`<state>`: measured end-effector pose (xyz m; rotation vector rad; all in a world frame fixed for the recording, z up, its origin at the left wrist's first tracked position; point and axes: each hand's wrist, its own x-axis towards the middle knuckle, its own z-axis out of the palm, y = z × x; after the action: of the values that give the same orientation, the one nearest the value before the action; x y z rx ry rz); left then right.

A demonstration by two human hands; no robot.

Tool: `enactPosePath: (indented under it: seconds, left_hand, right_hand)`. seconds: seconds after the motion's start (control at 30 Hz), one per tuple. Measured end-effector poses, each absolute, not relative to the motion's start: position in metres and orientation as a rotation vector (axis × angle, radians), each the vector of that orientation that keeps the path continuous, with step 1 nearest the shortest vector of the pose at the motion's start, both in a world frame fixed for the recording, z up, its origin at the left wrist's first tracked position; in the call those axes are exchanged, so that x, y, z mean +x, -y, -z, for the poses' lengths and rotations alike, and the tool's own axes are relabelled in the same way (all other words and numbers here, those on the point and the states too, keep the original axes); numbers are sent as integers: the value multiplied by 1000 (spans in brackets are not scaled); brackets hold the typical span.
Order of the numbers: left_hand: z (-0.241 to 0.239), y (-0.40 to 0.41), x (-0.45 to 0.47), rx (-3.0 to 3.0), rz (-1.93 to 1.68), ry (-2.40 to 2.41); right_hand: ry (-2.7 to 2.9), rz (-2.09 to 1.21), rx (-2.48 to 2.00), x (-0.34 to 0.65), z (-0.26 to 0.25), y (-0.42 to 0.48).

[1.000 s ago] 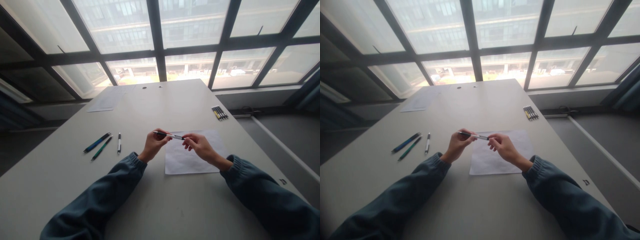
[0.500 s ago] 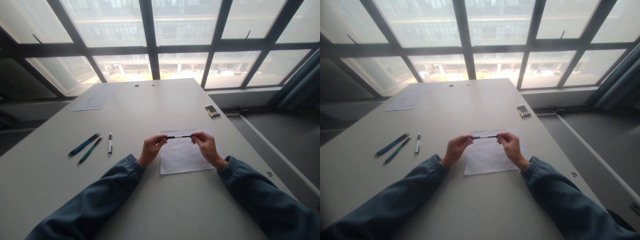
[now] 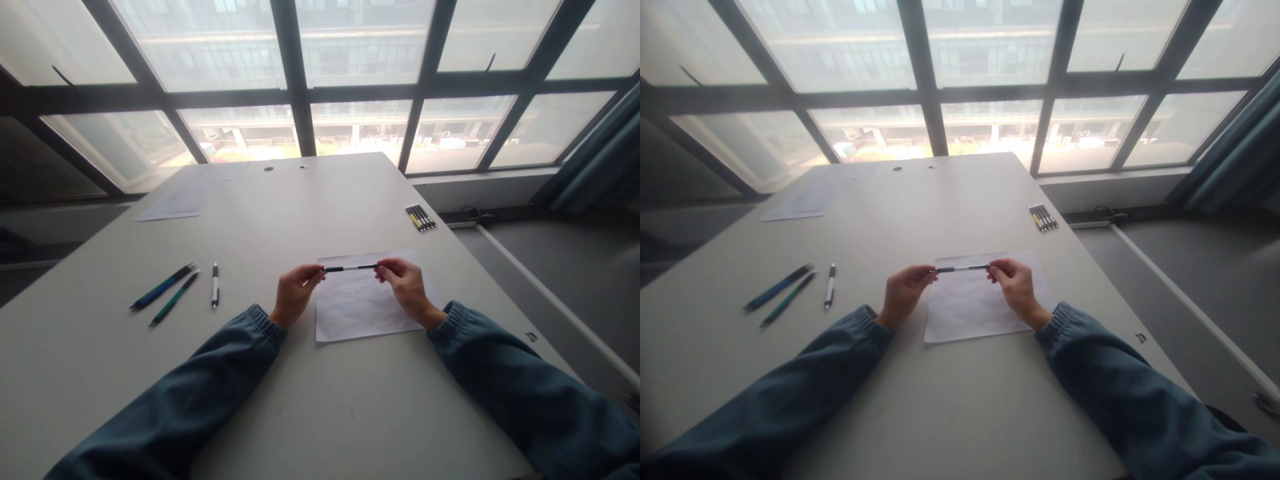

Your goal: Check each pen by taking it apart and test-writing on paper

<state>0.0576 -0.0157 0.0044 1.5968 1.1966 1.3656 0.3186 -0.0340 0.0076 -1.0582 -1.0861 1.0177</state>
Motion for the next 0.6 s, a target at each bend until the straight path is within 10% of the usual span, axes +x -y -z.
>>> enactPosePath:
  seconds: [0.6]
  left_hand:
    - [-11,20,60,1703,-1330,-1199]
  right_hand:
    - [1111,-960,-1070,321,-8,33]
